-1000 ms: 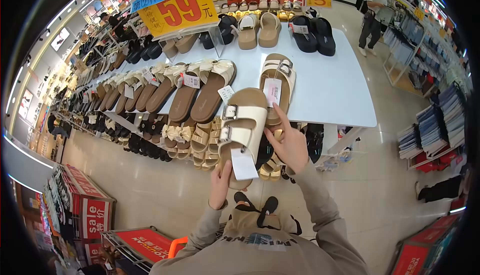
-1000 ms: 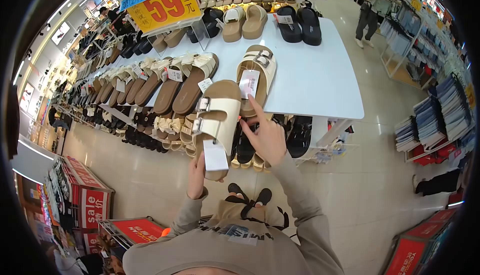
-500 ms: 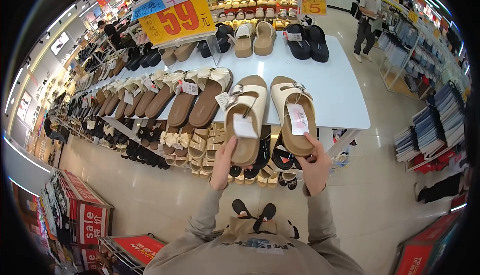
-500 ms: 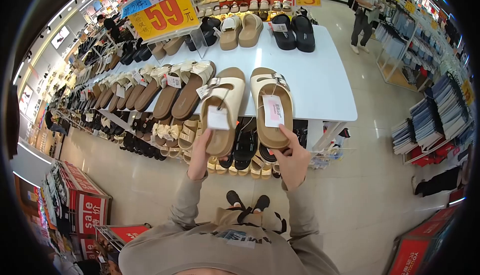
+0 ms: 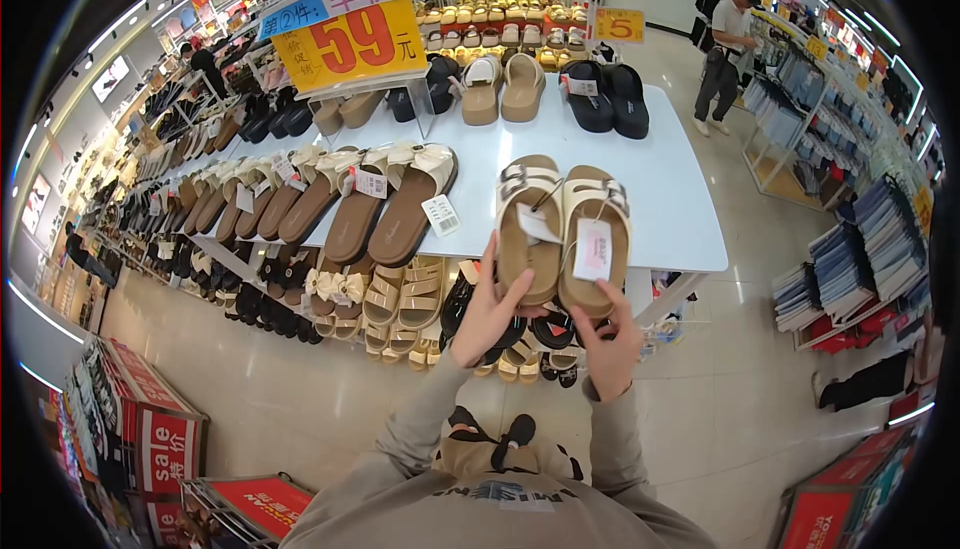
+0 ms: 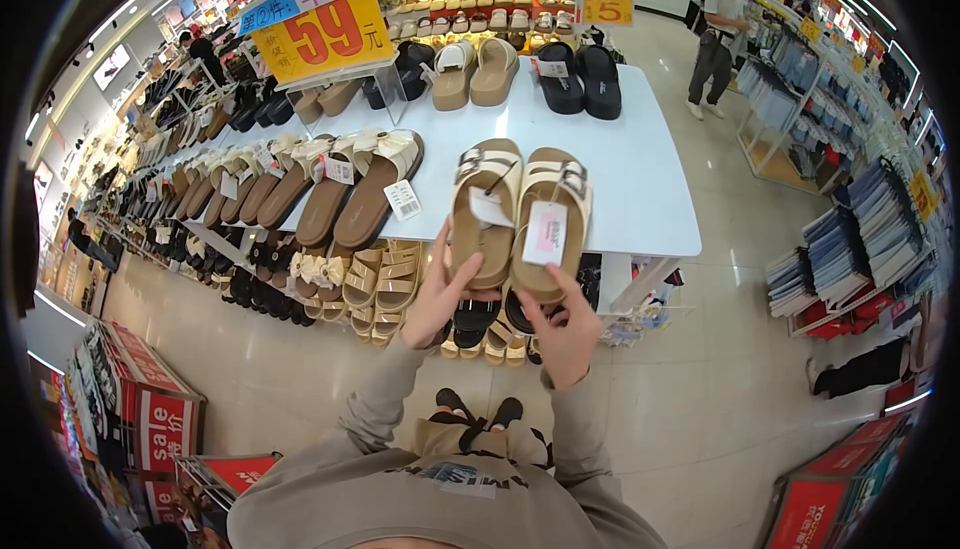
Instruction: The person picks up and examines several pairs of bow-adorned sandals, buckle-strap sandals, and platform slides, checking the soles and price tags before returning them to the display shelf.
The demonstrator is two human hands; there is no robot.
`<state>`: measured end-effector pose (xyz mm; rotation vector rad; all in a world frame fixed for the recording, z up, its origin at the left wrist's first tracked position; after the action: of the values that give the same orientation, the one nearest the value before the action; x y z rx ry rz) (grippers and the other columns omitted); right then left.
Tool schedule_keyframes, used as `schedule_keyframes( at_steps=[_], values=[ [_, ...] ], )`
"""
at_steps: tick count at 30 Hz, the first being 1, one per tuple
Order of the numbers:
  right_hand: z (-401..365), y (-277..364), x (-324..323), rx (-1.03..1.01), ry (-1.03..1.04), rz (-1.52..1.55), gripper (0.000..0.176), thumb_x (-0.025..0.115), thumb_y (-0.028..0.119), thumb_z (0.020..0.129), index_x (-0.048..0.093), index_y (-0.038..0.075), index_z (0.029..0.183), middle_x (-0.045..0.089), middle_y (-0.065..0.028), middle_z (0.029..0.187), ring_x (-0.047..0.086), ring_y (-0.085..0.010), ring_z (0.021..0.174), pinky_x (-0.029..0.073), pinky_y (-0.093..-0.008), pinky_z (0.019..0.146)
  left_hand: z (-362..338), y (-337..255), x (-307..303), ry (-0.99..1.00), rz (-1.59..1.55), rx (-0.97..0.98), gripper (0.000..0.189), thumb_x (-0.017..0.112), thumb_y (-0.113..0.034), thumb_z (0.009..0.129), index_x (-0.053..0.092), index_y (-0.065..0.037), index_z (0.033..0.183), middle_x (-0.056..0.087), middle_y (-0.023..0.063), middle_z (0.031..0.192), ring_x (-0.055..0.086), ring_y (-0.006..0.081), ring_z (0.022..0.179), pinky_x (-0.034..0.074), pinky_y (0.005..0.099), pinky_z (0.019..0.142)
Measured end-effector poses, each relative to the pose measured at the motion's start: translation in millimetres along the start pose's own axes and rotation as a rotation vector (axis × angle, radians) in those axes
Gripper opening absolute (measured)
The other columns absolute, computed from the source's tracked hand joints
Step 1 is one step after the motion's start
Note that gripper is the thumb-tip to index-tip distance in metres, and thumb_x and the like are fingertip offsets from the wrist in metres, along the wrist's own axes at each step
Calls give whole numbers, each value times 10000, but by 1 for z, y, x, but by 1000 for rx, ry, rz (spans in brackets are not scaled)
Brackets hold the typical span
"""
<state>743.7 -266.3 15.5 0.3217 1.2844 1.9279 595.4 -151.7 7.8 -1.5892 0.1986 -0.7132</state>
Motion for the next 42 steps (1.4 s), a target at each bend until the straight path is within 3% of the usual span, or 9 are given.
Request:
schedule_keyframes(
  at_steps=[6, 15, 22, 27, 29, 31, 35, 38, 42],
  values=[
    [37, -17, -12, 124, -4, 175, 487, 686, 72, 847, 490, 71, 1294, 669, -68, 862, 542, -61, 633, 411, -190, 522, 24, 10, 26, 115, 20, -159, 819, 506, -235, 978, -141, -256, 1481, 649, 213, 971, 693, 265, 678, 583, 313, 587],
    [32, -26, -46, 218, -50, 168, 445, 633, 71, 889, 455, 67, 1298, 656, -87, 1005, 624, -85, 857, 424, -176, 558, 36, 14, 51, 204, 26, -122, 823, 492, -248, 976, -158, -248, 1481, 656, 220, 977, 700, 277, 721, 589, 328, 622],
    [43, -41, -29, 215, -18, 250, 568, 577, 47, 921, 316, 60, 1426, 631, -41, 910, 547, -69, 718, 393, -185, 575, 44, 21, 62, 270, 70, -206, 842, 469, -356, 988, -221, -259, 1459, 672, 199, 895, 691, 242, 690, 554, 298, 623],
    [-7, -38, -14, 88, -188, 105, 492, 565, 36, 921, 387, 9, 1380, 585, -30, 769, 485, -73, 572, 415, -211, 594, -23, -14, -26, -262, 511, 279, 565, 579, -190, 937, 346, -81, 1439, 682, 109, 964, 628, 131, 760, 495, 242, 660],
    [-31, -40, 13, 2, -53, 85, 385, 529, 68, 943, 453, 32, 1319, 533, 2, 654, 430, -34, 535, 338, -184, 495, -50, -53, -72, -772, 843, 607, 469, 591, -173, 924, 460, -35, 1353, 666, 72, 919, 580, 122, 742, 475, 253, 649],
    [-41, -22, 57, 221, 183, 286, 258, 553, 67, 934, 547, 19, 1187, 542, -2, 650, 458, -35, 523, 373, -183, 492, -60, -73, -118, -929, 1064, 723, 467, 594, -193, 925, 464, -63, 1354, 632, 54, 851, 555, 121, 697, 462, 269, 631],
    [-34, -10, 151, 561, 772, 616, 271, 572, 262, 953, 586, -2, 1013, 559, -18, 669, 483, -56, 507, 391, -181, 465, -57, -78, -146, -927, 942, 349, 471, 572, -235, 942, 452, -99, 1376, 576, 33, 743, 535, 103, 641, 440, 257, 579],
    [-24, -7, 202, 588, 915, 632, 392, 487, 390, 979, 577, 9, 966, 525, -11, 637, 478, -67, 493, 385, -184, 436, -35, -51, -142, -625, 317, 205, 482, 521, -265, 975, 397, -142, 1424, 540, 5, 662, 469, 59, 540, 393, 206, 505],
    [-11, 3, 233, 585, 1021, 603, 553, 387, 538, 971, 551, 14, 905, 457, 2, 613, 464, -72, 518, 387, -206, 451, -12, -36, -158, -607, 194, 246, 482, 527, -250, 972, 399, -128, 1420, 555, -6, 709, 470, 48, 551, 378, 192, 496]
  ],
)
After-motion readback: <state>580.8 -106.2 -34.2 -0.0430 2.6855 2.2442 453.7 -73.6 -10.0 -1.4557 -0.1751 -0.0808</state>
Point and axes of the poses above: each hand's wrist, its own z-axis towards the middle knuckle, its own x-axis out of the palm, y = z × x, the point moved 5 cm from there along z, towards the middle knuckle
